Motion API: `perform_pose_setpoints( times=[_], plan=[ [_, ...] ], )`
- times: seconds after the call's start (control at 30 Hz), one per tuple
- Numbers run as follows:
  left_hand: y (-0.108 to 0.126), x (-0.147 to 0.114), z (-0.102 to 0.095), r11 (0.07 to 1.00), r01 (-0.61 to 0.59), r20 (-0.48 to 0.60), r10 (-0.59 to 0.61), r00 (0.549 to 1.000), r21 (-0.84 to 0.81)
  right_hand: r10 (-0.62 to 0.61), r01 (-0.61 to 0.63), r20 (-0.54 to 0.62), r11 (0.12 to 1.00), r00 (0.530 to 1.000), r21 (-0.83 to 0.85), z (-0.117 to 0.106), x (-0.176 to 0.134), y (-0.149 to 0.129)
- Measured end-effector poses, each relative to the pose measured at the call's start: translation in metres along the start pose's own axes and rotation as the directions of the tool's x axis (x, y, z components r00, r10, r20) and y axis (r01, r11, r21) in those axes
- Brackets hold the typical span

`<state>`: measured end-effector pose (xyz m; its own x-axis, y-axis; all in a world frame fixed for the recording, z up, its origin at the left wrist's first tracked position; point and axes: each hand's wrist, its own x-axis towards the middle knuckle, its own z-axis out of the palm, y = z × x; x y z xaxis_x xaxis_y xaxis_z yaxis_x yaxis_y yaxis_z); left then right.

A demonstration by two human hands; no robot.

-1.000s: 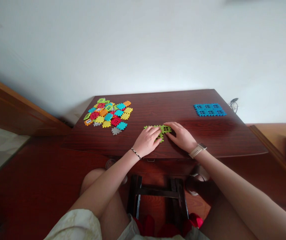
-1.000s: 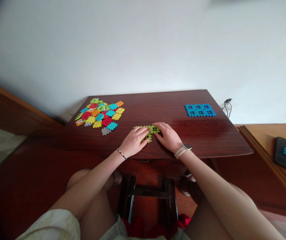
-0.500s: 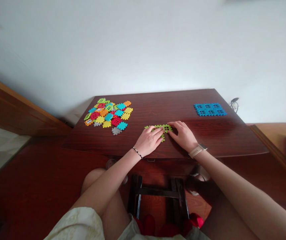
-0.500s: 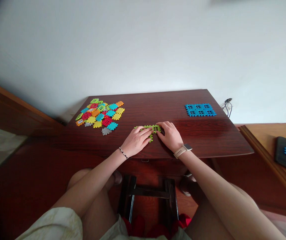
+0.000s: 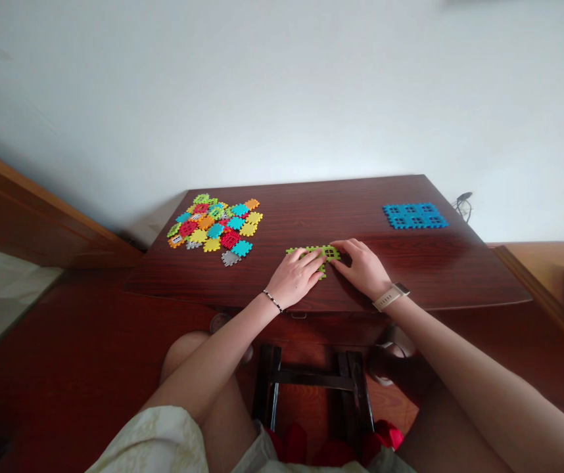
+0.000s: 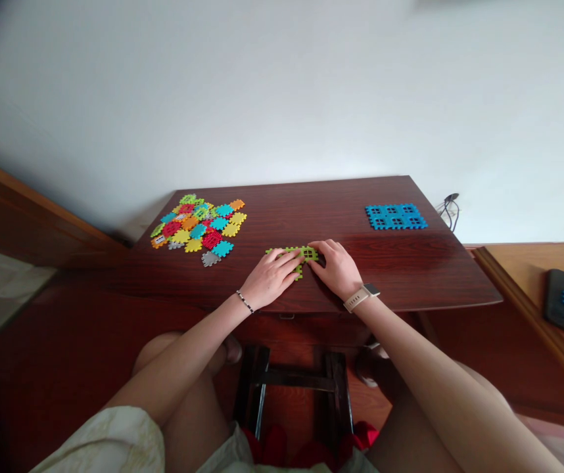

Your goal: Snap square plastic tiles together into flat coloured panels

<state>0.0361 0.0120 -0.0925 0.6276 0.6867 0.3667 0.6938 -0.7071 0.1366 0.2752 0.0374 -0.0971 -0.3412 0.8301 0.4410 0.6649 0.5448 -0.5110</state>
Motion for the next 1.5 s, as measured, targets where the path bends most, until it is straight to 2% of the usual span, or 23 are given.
perform_pose_setpoints(
  times=[0.3,0.7,1.03,1.2,1.37,1.5],
  plan=[
    [0.001,0.003,0.0,1.0,0.016,0.011,-0.016,1.0,-0.022,0.031,-0.029,-0.023,0.998,0.999,0.057,0.001,0.002,0.004],
    [0.0,0.002,0.001,0.998,0.033,-0.031,-0.035,0.999,-0.055,0.018,-0.017,-0.015,0.998,1.0,0.067,-0.001,0.003,0.002],
    [-0.009,-0.001,0.016,0.972,0.108,-0.097,-0.131,0.987,-0.207,0.031,-0.03,-0.012,0.999,0.999,0.039,-0.001,0.002,-0.001],
    [-0.009,0.0,0.008,0.954,0.143,-0.145,-0.186,0.972,-0.265,0.045,-0.038,-0.078,0.995,0.996,0.088,-0.004,0.001,-0.005],
    [-0.018,-0.005,-0.005,0.937,0.181,-0.147,-0.232,0.962,-0.299,0.067,-0.077,-0.145,0.995,0.987,-0.059,-0.007,0.0,-0.012],
    [-0.033,-0.012,-0.017,0.937,0.161,-0.117,-0.206,0.972,-0.311,0.066,-0.066,-0.142,0.998,0.988,0.011,-0.008,0.0,-0.02]
  ],
)
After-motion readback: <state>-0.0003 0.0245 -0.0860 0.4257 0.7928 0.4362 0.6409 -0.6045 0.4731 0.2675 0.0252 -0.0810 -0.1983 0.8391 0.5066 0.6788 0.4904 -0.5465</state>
